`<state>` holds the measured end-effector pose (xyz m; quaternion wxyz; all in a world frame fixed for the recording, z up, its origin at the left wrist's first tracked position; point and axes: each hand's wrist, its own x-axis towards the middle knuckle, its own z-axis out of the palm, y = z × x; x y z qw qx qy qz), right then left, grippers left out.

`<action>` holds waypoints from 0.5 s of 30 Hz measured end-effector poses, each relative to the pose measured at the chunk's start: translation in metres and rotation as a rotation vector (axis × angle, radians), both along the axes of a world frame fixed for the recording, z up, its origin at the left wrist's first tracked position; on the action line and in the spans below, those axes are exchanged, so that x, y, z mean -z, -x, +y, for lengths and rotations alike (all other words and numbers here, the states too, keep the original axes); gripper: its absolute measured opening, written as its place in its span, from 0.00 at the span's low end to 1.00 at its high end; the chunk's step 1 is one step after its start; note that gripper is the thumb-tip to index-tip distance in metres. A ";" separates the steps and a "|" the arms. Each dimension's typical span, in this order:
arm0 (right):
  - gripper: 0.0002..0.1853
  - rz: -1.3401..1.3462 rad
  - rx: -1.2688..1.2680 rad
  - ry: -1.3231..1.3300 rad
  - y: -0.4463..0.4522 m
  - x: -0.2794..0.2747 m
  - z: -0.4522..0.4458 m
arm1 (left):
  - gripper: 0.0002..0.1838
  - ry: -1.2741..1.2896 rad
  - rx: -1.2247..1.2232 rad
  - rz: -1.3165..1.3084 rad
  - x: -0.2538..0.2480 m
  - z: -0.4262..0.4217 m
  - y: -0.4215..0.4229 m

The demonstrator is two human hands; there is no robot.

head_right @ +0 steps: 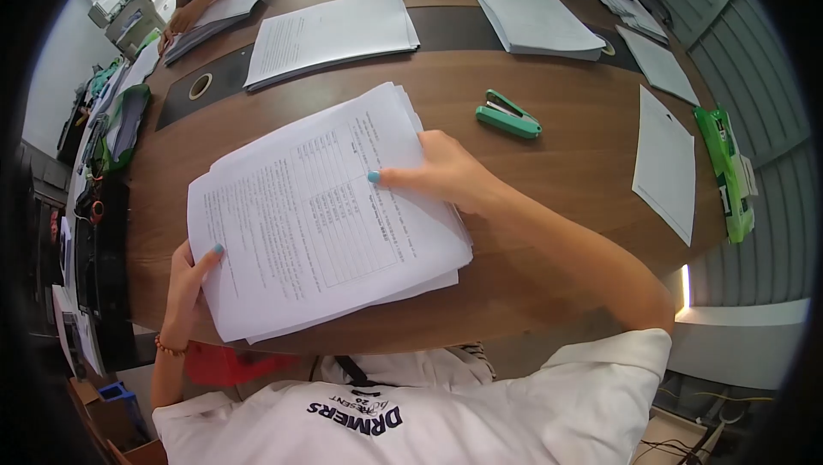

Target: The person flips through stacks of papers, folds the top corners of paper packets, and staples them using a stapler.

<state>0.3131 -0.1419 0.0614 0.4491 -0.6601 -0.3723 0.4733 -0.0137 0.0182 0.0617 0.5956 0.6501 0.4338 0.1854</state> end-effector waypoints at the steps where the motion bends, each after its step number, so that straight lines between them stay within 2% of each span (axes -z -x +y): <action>1: 0.23 -0.189 -0.039 -0.005 -0.004 0.003 0.001 | 0.19 0.005 0.004 0.004 -0.001 0.005 0.003; 2: 0.23 -0.186 -0.036 -0.002 -0.008 0.003 0.001 | 0.18 -0.084 0.084 0.131 -0.002 0.010 0.005; 3: 0.23 -0.373 -0.083 0.092 -0.010 -0.001 0.003 | 0.17 -0.174 0.164 0.256 -0.006 0.012 0.003; 4: 0.25 -0.559 -0.132 0.186 -0.010 -0.006 0.004 | 0.17 -0.170 0.165 0.259 -0.013 0.013 0.001; 5: 0.25 -0.558 -0.134 0.186 -0.011 -0.015 0.001 | 0.20 -0.272 0.205 0.570 -0.024 0.012 -0.002; 6: 0.27 -0.675 -0.145 0.314 -0.009 -0.034 -0.004 | 0.22 -0.372 0.241 0.884 -0.031 0.011 -0.004; 7: 0.29 -0.791 -0.155 0.443 -0.010 -0.043 -0.008 | 0.22 -0.371 0.239 0.887 -0.022 0.012 0.008; 8: 0.29 -0.790 -0.157 0.441 -0.015 -0.038 -0.018 | 0.28 -0.447 0.149 0.582 -0.002 0.013 0.031; 9: 0.31 -0.641 0.013 0.201 -0.022 -0.024 -0.036 | 0.34 -0.515 0.059 0.275 0.016 0.011 0.048; 10: 0.33 -0.484 0.178 -0.040 -0.022 -0.010 -0.047 | 0.34 -0.517 0.056 0.274 0.030 -0.001 0.050; 11: 0.33 -0.485 0.173 -0.043 -0.012 0.011 -0.053 | 0.39 -0.311 -0.051 0.054 0.043 -0.019 0.046; 12: 0.34 -0.191 0.245 -0.184 0.002 0.034 -0.064 | 0.43 -0.100 -0.156 -0.163 0.049 -0.034 0.040; 13: 0.36 0.108 0.313 -0.319 0.015 0.048 -0.074 | 0.43 -0.099 -0.163 -0.162 0.049 -0.044 0.034; 14: 0.36 0.130 0.281 -0.387 0.030 0.051 -0.076 | 0.43 -0.052 -0.160 -0.236 0.048 -0.053 0.027; 15: 0.37 0.088 0.290 -0.320 0.040 0.041 -0.075 | 0.43 -0.007 -0.156 -0.309 0.047 -0.058 0.024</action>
